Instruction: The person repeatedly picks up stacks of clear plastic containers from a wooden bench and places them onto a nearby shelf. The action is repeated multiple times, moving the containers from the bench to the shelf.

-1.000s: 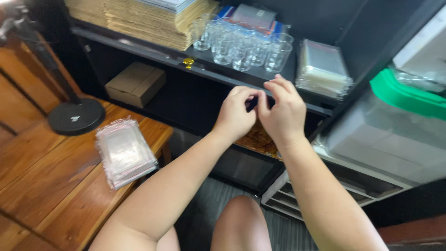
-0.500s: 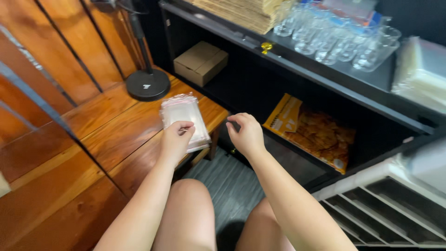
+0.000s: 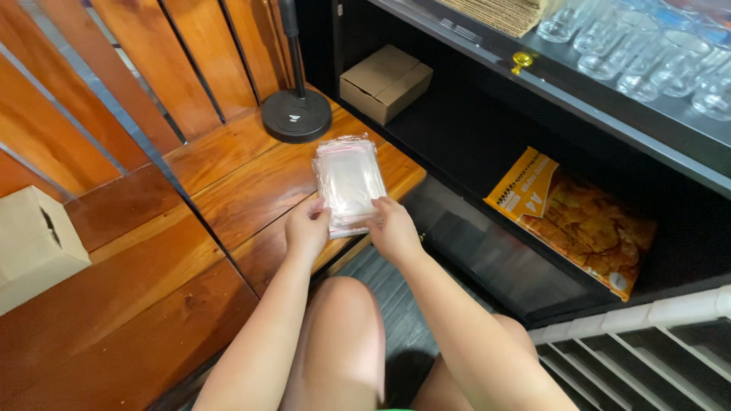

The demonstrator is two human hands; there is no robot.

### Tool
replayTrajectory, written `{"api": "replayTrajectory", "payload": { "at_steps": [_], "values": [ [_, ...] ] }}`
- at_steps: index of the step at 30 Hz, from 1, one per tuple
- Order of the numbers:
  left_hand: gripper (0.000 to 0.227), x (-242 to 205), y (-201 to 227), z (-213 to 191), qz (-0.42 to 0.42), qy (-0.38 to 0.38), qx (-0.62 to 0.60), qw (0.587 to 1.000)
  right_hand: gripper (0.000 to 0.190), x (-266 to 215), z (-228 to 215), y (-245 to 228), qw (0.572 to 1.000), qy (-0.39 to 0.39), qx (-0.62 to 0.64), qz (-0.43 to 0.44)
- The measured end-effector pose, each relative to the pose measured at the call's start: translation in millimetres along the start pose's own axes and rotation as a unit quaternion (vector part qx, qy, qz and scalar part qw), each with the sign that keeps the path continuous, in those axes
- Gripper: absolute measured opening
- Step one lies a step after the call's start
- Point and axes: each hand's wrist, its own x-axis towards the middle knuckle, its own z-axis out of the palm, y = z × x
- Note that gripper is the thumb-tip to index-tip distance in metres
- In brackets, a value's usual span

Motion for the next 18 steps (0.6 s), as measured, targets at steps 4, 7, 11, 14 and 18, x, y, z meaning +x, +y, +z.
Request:
{"api": "replayTrajectory", "payload": {
  "at_steps": [4, 7, 11, 14, 18],
  "values": [
    [0.038, 7, -9, 9, -0.013, -0.004, 0.026, 1.0, 0.053, 1, 8, 3, 1.0, -0.004, -0.026, -0.005],
    [0.035, 3, 2, 8, -0.044, -0.014, 0.037, 0.998, 0.057, 2, 16, 11, 0.999, -0.005, -0.042, 0.007],
    [0.034, 13, -9, 13, -0.094, -0.013, 0.063, 0.993, 0.056, -1, 16, 9, 0.997, -0.024, -0.066, 0.013],
    [0.033, 16, -11, 16, -0.117, -0.006, 0.07, 0.991, 0.057, -1, 15, 7, 0.995, -0.041, -0.088, 0.016],
    [0.032, 12, -2, 11, -0.131, -0.009, 0.008, 0.991, 0.056, -1, 17, 8, 0.993, -0.058, -0.102, 0.019]
  ]
}}
